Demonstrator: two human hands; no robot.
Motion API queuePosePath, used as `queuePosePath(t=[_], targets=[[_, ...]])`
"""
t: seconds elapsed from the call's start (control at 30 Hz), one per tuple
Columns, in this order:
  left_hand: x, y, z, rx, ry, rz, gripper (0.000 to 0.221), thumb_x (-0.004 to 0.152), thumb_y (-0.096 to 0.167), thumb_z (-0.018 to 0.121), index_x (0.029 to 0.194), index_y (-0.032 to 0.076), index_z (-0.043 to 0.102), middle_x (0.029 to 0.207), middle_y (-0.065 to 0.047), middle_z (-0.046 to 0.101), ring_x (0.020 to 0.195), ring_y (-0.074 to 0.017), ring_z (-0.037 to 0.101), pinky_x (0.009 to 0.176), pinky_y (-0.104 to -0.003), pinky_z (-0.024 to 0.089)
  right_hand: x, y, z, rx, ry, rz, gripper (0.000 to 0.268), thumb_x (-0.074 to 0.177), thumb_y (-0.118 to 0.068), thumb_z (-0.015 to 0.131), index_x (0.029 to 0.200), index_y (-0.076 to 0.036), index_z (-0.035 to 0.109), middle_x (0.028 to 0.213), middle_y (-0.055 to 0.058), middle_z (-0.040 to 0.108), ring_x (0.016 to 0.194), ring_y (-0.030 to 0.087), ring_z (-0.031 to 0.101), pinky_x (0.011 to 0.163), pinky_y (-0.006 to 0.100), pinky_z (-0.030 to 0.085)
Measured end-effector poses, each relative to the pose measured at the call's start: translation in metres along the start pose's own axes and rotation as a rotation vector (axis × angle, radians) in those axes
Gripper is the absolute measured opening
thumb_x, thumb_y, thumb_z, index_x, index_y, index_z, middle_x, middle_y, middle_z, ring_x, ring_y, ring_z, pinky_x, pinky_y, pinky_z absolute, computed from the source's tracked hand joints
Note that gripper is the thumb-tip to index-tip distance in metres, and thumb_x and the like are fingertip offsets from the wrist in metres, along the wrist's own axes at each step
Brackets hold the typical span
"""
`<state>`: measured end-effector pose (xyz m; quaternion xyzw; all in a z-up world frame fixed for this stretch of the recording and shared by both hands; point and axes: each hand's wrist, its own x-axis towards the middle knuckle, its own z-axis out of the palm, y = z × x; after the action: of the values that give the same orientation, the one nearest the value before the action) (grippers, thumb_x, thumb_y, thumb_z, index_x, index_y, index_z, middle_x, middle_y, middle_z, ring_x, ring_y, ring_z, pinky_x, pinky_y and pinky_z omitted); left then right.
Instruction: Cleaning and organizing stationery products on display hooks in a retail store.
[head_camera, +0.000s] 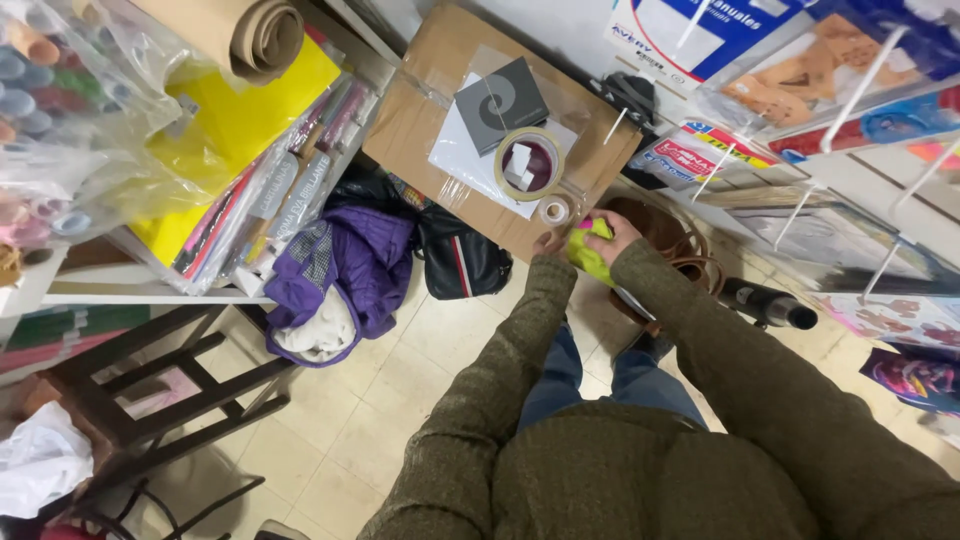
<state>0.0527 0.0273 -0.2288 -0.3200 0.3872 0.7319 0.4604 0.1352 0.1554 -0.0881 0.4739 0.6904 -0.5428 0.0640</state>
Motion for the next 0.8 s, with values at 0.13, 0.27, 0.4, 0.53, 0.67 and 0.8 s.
queuePosePath(t=[0.13,0.27,0.4,0.53,0.67,0.8], targets=[[-0.037,-0.029,0.014,0.368,0.015,0.191,0.059,0.091,-0.016,0.053,0.135,0.024,0.059,0.123,-0.012,0.070,0.120,-0.0284,0.064,0.094,-0.034,0.060,-0.054,-0.017,-0.051,0.078,-0.014,0.041,0.053,0.083,-0.040,0.081,0.133,-0.031,0.068,0.122,0.011,0.069,0.113,0.028,0.066,0.095,0.036,0.057],[-0.086,-0.048,0.087,0.162,0.007,-0.028,0.035,0.090,0.027,0.056,0.122,0.020,0.068,0.105,-0.031,0.068,0.078,-0.0491,0.066,0.072,-0.052,0.062,-0.115,-0.014,-0.106,0.191,0.036,0.044,0.051,0.081,-0.039,0.084,0.129,-0.025,0.072,0.118,0.018,0.070,0.107,0.033,0.067,0.087,0.041,0.059],[-0.112,-0.117,0.117,1.024,-0.210,0.473,0.031,0.094,0.011,0.062,0.117,0.030,0.073,0.102,0.002,0.076,0.086,-0.0123,0.070,0.076,-0.025,0.059,-0.183,-0.014,-0.172,0.296,0.120,-0.029,0.049,0.080,-0.034,0.087,0.122,-0.012,0.073,0.107,0.024,0.071,0.098,0.034,0.069,0.083,0.045,0.059],[-0.139,-0.178,0.190,1.027,-0.391,0.518,0.036,0.094,0.001,0.057,0.113,0.025,0.076,0.097,-0.002,0.077,0.077,-0.0150,0.069,0.069,-0.025,0.057,-0.245,0.015,-0.239,0.517,0.253,-0.168,0.044,0.082,-0.019,0.086,0.121,-0.004,0.073,0.102,0.024,0.071,0.089,0.027,0.066,0.075,0.042,0.059],[-0.270,-0.200,0.286,0.876,-0.683,0.566,0.030,0.098,0.002,0.057,0.113,0.022,0.074,0.096,-0.003,0.076,0.069,-0.0114,0.064,0.062,-0.021,0.055,-0.298,0.051,-0.309,0.619,0.383,-0.324,0.037,0.083,-0.013,0.084,0.118,-0.003,0.075,0.096,0.019,0.071,0.086,0.022,0.064,0.076,0.038,0.058],[-0.361,-0.244,0.361,0.777,-0.992,0.528,0.020,0.101,0.011,0.056,0.114,0.011,0.071,0.095,-0.010,0.075,0.078,-0.0104,0.067,0.073,-0.021,0.057,-0.356,0.087,-0.371,0.644,0.619,-0.475,0.034,0.081,-0.011,0.085,0.113,-0.002,0.077,0.091,0.019,0.071,0.079,0.020,0.062,0.074,0.039,0.058]])
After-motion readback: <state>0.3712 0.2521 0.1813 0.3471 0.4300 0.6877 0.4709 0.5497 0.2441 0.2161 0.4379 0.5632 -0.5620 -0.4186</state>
